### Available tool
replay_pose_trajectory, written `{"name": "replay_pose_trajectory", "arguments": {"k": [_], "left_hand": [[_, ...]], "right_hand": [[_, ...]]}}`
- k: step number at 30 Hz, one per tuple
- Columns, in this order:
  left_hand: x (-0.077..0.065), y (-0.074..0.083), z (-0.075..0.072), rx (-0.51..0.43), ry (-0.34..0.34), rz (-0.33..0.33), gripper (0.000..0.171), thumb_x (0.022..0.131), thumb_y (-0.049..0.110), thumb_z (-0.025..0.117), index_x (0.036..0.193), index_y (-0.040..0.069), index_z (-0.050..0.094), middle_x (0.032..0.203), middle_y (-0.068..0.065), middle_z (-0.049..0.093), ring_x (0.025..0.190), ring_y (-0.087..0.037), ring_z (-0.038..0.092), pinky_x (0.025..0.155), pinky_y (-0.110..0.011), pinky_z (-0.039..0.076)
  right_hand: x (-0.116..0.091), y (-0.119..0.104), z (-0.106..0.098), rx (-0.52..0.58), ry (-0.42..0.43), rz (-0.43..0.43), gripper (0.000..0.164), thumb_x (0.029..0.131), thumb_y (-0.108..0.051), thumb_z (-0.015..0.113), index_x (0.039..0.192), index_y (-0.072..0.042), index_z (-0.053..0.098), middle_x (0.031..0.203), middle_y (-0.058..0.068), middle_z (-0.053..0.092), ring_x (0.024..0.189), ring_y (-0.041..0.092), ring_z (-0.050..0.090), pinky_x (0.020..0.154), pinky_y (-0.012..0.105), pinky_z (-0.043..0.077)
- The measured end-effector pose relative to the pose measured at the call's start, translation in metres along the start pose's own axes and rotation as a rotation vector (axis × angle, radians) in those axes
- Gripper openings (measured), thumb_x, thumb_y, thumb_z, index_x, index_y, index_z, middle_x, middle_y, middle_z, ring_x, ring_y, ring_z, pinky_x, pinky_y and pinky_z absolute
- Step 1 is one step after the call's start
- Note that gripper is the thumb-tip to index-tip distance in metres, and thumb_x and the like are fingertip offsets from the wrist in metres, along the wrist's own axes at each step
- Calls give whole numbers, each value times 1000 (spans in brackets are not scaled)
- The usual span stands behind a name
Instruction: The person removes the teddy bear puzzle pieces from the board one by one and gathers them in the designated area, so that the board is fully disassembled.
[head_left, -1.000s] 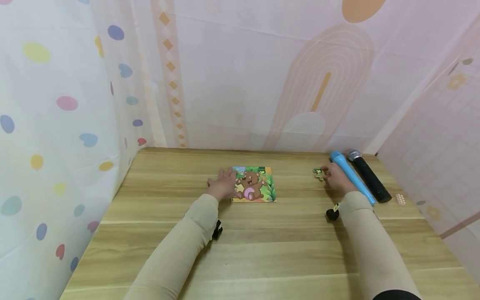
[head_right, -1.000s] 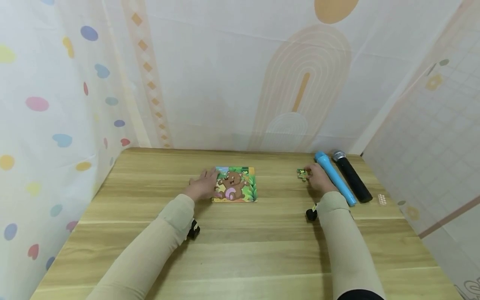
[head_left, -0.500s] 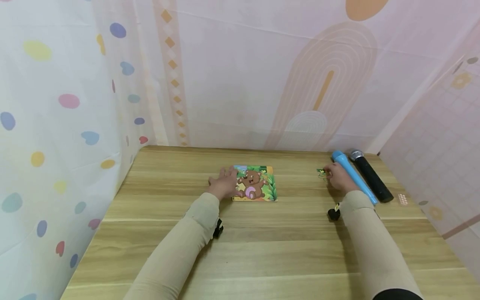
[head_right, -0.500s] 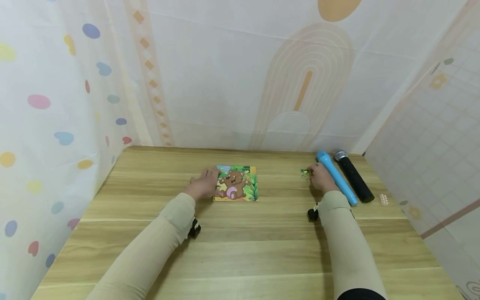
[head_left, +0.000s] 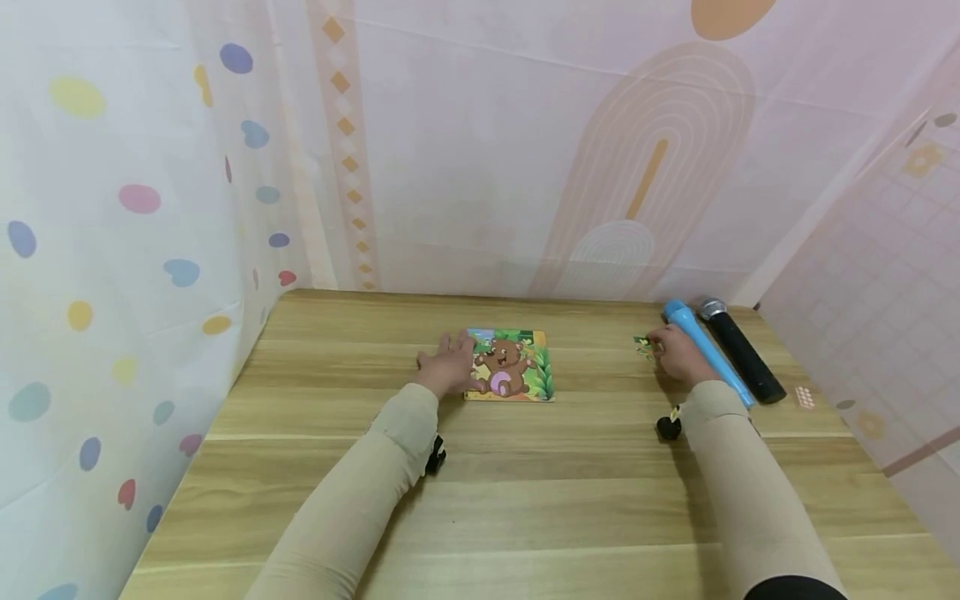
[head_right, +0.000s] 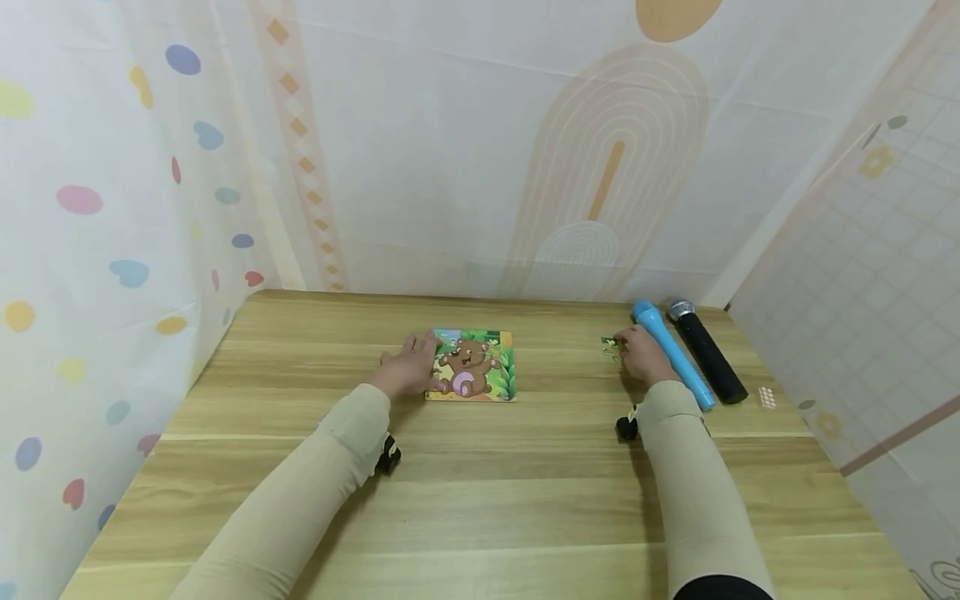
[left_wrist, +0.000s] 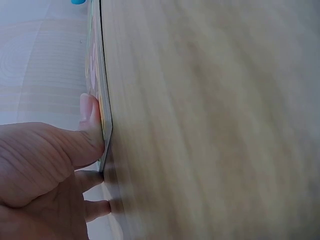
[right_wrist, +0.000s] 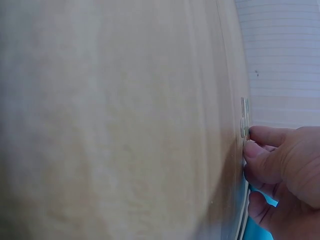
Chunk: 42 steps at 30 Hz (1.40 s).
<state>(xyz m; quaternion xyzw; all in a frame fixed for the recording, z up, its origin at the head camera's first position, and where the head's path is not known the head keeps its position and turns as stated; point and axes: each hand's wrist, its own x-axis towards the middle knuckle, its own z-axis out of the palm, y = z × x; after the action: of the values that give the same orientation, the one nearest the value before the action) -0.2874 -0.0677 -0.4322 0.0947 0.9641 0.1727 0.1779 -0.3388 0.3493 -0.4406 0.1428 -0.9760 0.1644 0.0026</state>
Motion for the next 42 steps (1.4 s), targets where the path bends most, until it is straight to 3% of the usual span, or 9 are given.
{"name": "replay_pose_trajectory", "arguments": {"k": [7, 11, 14, 21, 26, 31, 42], "left_hand": [[0, 0, 0, -1, 7, -1, 91, 94, 39, 71, 162, 10, 18, 171, -10, -1, 155, -36, -4, 113, -76, 11], [0, 0, 0, -9, 14, -1, 90, 94, 38, 72, 161, 10, 19, 171, -11, 1, 155, -37, -3, 113, -76, 11], [-1, 0, 0, -13, 15, -3, 90, 93, 37, 72, 161, 9, 19, 171, -12, 2, 155, -37, -2, 113, -76, 11], [2, -2, 0, -30, 14, -3, 92, 93, 37, 72, 161, 6, 18, 170, -12, 2, 155, -37, -2, 114, -75, 9], [4, -4, 1, -41, 20, 4, 90, 93, 36, 72, 161, 7, 19, 170, -13, 1, 155, -37, -3, 113, -76, 8], [4, -5, 0, -53, 31, 16, 89, 92, 36, 73, 160, 7, 23, 170, -13, 2, 155, -38, -3, 112, -77, 7], [3, -4, -1, -48, 32, 13, 86, 92, 35, 73, 159, 8, 25, 170, -13, 3, 155, -38, -2, 112, -77, 8]], "right_hand": [[0, -2, -1, -19, 45, -36, 34, 92, 16, 52, 125, 18, 57, 124, 38, 54, 121, 53, 49, 105, 61, 41], [3, -15, -6, 12, 86, -13, 39, 97, 12, 53, 135, 17, 52, 132, 38, 49, 124, 54, 48, 105, 60, 41], [9, -28, -7, 10, 98, 2, 43, 97, 9, 58, 139, 12, 52, 134, 33, 48, 121, 50, 52, 97, 57, 48], [29, -58, 3, 28, 114, -119, 38, 97, 12, 56, 135, 13, 55, 131, 32, 53, 118, 48, 56, 98, 56, 49], [39, -86, 14, 89, 74, -141, 37, 97, 7, 60, 134, 12, 58, 125, 29, 58, 107, 44, 63, 93, 53, 53], [48, -113, 25, 132, 13, -156, 37, 99, 3, 59, 136, 9, 58, 122, 26, 61, 107, 40, 64, 92, 50, 54], [60, -153, 47, 239, -106, -195, 37, 102, -6, 60, 137, 6, 59, 132, 22, 61, 112, 35, 63, 96, 45, 53]]}}
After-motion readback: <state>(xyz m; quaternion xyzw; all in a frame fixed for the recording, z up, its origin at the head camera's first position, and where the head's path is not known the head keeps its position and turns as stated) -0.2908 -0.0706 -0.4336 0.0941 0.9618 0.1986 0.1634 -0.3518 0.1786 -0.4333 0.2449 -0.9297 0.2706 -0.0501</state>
